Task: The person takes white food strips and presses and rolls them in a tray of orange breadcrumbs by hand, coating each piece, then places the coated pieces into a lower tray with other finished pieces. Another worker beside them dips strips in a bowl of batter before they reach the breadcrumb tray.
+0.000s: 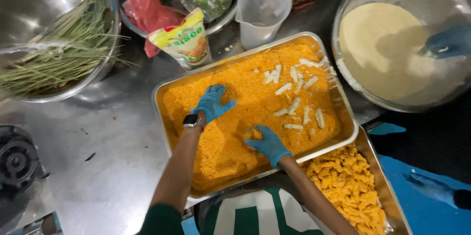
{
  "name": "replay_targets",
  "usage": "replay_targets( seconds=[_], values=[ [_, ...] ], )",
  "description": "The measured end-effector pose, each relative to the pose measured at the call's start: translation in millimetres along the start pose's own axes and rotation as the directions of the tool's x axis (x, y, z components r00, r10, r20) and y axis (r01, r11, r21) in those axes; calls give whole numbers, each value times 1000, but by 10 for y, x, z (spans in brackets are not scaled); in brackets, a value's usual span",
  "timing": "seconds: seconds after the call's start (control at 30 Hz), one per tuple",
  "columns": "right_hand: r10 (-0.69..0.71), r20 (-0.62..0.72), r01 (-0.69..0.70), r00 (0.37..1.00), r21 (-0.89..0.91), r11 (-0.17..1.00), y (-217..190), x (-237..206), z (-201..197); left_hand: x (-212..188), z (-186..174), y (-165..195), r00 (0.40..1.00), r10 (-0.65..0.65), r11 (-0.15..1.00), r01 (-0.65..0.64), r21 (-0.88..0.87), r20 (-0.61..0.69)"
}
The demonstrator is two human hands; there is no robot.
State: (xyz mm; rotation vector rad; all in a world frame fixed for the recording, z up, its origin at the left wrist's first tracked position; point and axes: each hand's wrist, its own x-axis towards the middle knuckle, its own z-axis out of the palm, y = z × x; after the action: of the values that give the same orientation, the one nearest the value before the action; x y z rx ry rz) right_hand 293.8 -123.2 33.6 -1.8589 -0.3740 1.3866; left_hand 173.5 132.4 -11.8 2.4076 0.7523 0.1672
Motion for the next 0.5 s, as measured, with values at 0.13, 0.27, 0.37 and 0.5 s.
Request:
replay_targets(
  seconds=[0.13, 0.27, 0.37, 0.5],
  values=[
    [-571, -7, 438, 821, -635, 637, 216, 1, -94, 224, -10, 26, 960, 64, 990, -97, 107, 273],
    [-183, 28, 183, 983, 12, 983, 90, -143, -172, -52, 4, 73, 933, 131, 983, -166, 76, 335],
    [69, 146, -100, 987, 217, 971, -195, -373, -250, -301, -114, 154, 970, 34, 999, -39, 17, 239],
    [61, 131, -96, 990, 283, 954, -517, -730, -368, -542, -354, 402, 914, -360, 932, 359, 42, 187]
  ],
)
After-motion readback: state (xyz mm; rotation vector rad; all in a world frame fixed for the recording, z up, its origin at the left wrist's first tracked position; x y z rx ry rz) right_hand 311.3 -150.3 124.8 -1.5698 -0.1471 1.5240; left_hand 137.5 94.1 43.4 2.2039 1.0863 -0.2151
